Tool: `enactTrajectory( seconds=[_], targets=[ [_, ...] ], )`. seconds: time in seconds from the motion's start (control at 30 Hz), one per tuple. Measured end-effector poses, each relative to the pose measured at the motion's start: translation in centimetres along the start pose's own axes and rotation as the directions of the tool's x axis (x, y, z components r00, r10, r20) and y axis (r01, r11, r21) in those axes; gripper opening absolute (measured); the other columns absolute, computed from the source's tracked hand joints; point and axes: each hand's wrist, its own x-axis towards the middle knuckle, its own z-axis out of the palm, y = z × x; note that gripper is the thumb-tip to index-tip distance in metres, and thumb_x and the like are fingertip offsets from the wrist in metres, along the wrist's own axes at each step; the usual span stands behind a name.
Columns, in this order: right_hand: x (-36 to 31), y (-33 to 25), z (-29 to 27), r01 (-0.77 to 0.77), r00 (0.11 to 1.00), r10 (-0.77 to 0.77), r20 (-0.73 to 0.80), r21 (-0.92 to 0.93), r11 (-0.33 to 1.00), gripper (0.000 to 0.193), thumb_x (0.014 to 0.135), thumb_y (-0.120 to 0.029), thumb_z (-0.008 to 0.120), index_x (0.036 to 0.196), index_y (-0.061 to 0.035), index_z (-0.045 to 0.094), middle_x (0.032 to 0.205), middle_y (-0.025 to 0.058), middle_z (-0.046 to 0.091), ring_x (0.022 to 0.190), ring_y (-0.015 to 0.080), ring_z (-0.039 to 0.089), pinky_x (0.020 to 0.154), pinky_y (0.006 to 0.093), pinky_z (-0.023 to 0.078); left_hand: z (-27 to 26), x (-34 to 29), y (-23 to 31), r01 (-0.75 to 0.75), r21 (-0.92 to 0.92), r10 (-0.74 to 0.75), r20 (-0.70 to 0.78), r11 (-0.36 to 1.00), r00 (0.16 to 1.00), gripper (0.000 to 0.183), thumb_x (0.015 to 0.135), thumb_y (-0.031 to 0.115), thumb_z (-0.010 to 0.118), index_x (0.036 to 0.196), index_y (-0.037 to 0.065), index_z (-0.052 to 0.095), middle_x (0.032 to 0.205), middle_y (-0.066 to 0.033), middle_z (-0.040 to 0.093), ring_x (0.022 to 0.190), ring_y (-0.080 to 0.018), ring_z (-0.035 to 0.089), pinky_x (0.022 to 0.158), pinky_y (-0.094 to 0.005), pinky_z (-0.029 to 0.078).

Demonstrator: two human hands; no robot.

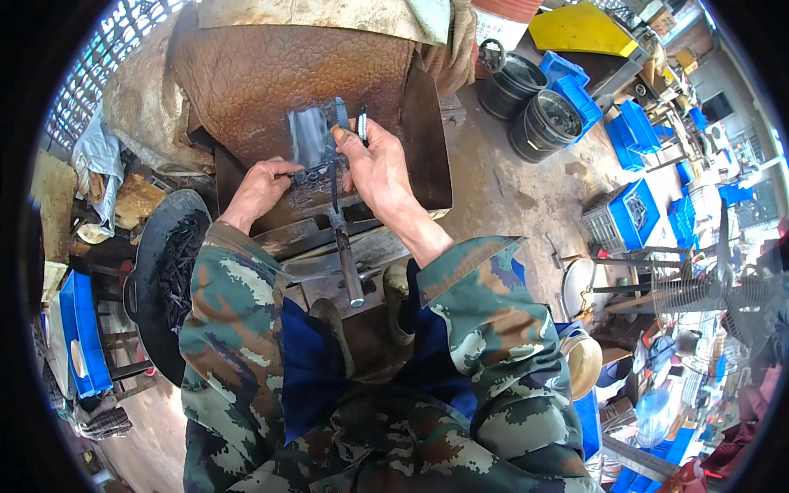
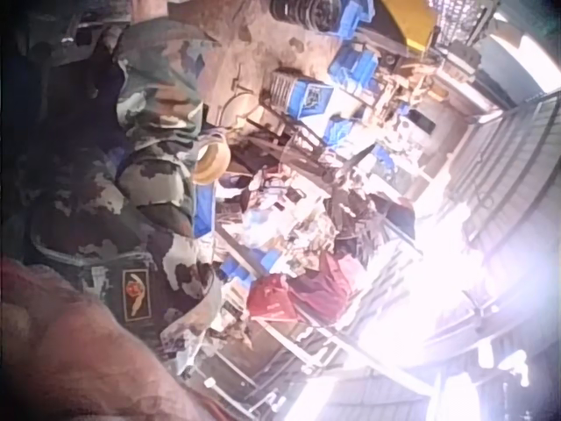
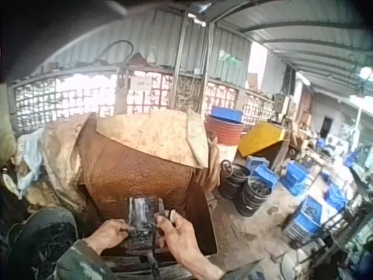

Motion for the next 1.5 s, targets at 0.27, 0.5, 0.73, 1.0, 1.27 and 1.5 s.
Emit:
enactTrajectory(
  seconds=[0.27, 0.5, 0.73, 1.0, 1.27, 1.5],
  targets=[
    [0.0, -0.7, -2.4, -0.005, 0.999, 0.004, -0.041, -0.034, 0.999, 0.024, 0.1, -0.025, 0.062, 0.108, -0.0025, 0.066, 0.088, 0.0042, 0.062, 0.061, 0.0092, 0.056, 0.056, 0.0248, 0.048, 1.0, 1.1, 3.6, -0.097, 0.257, 0.117, -0.065, 0.961, 0.991, 0.024, 0.086, 0.006, 0.061, 0.106, -0.001, 0.072, 0.099, -0.0209, 0.068, 0.098, -0.0368, 0.067, 0.087, -0.0415, 0.051],
    [-0.4, 0.6, -1.5, -0.196, 0.98, 0.177, 0.085, 0.319, 0.928, 0.023, 0.102, -0.028, 0.058, 0.106, -0.0057, 0.057, 0.086, 0.0078, 0.064, 0.073, 0.0199, 0.069, 0.06, 0.0302, 0.057, -1.3, -0.9, 0.1, 0.028, 0.1, -0.013, -0.145, 0.995, 0.989, 0.022, 0.092, 0.017, 0.062, 0.102, 0.002, 0.072, 0.098, -0.0178, 0.072, 0.095, -0.0298, 0.07, 0.084, -0.035, 0.052],
    [-3.8, -0.5, -3.6, -0.25, 0.968, 0.231, 0.101, 0.288, 0.924, 0.022, 0.095, -0.026, 0.067, 0.097, -0.0063, 0.057, 0.078, 0.003, 0.06, 0.054, 0.0124, 0.057, 0.053, 0.034, 0.058, -1.6, -1.0, -0.4, 0.171, 0.03, -0.163, -0.174, 0.985, 0.971, 0.027, 0.092, 0.02, 0.06, 0.105, -0.001, 0.071, 0.09, -0.0151, 0.073, 0.086, -0.0226, 0.07, 0.08, -0.034, 0.052],
    [-8.8, 2.1, -4.7, 0.403, 0.88, -0.155, 0.45, -0.53, 0.746, 0.023, 0.08, -0.002, 0.062, 0.104, -0.003, 0.062, 0.098, 0.0158, 0.065, 0.083, 0.0367, 0.067, 0.069, 0.0446, 0.054, -1.9, -0.9, -1.8, 0.226, 0.024, -0.216, -0.199, 0.974, 0.956, 0.029, 0.091, 0.022, 0.06, 0.104, -0.001, 0.072, 0.087, -0.0139, 0.073, 0.082, -0.0218, 0.07, 0.078, -0.0335, 0.052],
    [-9.6, 4.1, -4.3, 0.654, 0.691, -0.12, 0.713, -0.546, 0.523, 0.04, 0.079, 0.0, 0.067, 0.117, -0.0053, 0.059, 0.133, 0.0117, 0.055, 0.108, 0.0378, 0.062, 0.084, 0.0473, 0.053, -0.5, -0.8, -1.5, 0.283, -0.078, -0.293, -0.267, 0.956, 0.918, 0.033, 0.091, 0.031, 0.061, 0.1, 0.0, 0.072, 0.072, -0.0115, 0.069, 0.072, -0.022, 0.067, 0.072, -0.0363, 0.05],
    [-6.8, 2.7, -1.7, 0.634, 0.773, -0.509, 0.38, -0.43, 0.642, 0.032, 0.083, -0.009, 0.076, 0.111, -0.0027, 0.063, 0.097, 0.0129, 0.068, 0.092, 0.0303, 0.069, 0.078, 0.039, 0.055, -1.7, 0.4, 0.9, 0.09, -0.034, -0.093, -0.58, 0.995, 0.809, 0.026, 0.092, 0.026, 0.062, 0.106, 0.007, 0.074, 0.1, -0.0134, 0.067, 0.092, -0.0242, 0.065, 0.082, -0.0352, 0.049]
  ],
)
